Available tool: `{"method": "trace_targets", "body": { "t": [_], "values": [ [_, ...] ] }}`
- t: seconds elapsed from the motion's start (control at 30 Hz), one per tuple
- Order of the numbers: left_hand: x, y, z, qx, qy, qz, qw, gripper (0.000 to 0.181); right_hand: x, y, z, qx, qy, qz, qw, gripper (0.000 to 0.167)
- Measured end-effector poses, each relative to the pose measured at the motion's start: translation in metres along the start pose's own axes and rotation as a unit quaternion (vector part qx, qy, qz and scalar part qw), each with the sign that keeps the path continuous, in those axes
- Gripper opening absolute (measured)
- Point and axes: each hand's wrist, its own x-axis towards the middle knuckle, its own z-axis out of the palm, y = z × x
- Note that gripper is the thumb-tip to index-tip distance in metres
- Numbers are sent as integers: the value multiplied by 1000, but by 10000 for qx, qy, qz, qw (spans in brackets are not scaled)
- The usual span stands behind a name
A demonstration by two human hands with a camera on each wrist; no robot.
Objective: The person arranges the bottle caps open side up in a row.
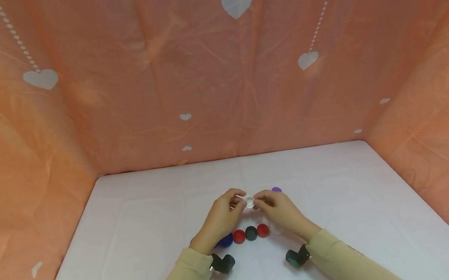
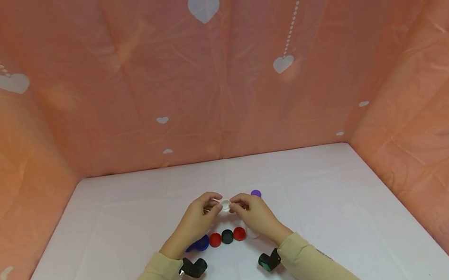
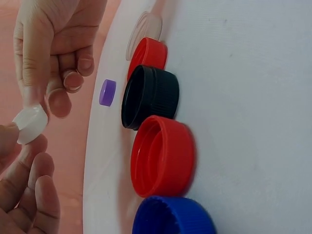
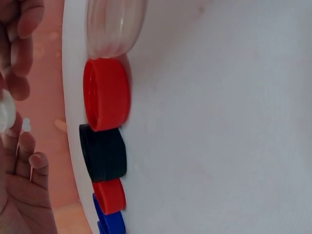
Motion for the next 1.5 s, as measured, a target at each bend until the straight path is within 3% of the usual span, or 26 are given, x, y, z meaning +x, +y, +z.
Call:
{"method": "trace_targets", "body": {
  "t": [0.3, 0.7, 0.93, 1.13, 1.33, 1.5],
  "values": [
    [0, -1, 1, -83, 59, -95, 9999, 13, 0, 1, 1, 432, -189, -215, 9987, 24],
    [0, -4, 2, -162, 17, -228, 9996, 11, -3, 1, 2, 311, -129, -246, 9991, 28],
    [-2, -5, 3, -168, -28, -5, 9999, 15, -3, 2, 2, 214, -130, -231, 9994, 27],
    [-4, -1, 5, -427, -297, -230, 9984, 26, -5, 2, 0, 208, -90, -171, 9996, 25],
    [-2, 3, 12, -250, -410, -247, 9985, 25, -11, 4, -9, -63, -128, -166, 9998, 24],
    [1, 9, 25, -45, -507, -143, 9986, 24, -22, 10, -24, -424, -126, -193, 9988, 27]
  ]
}}
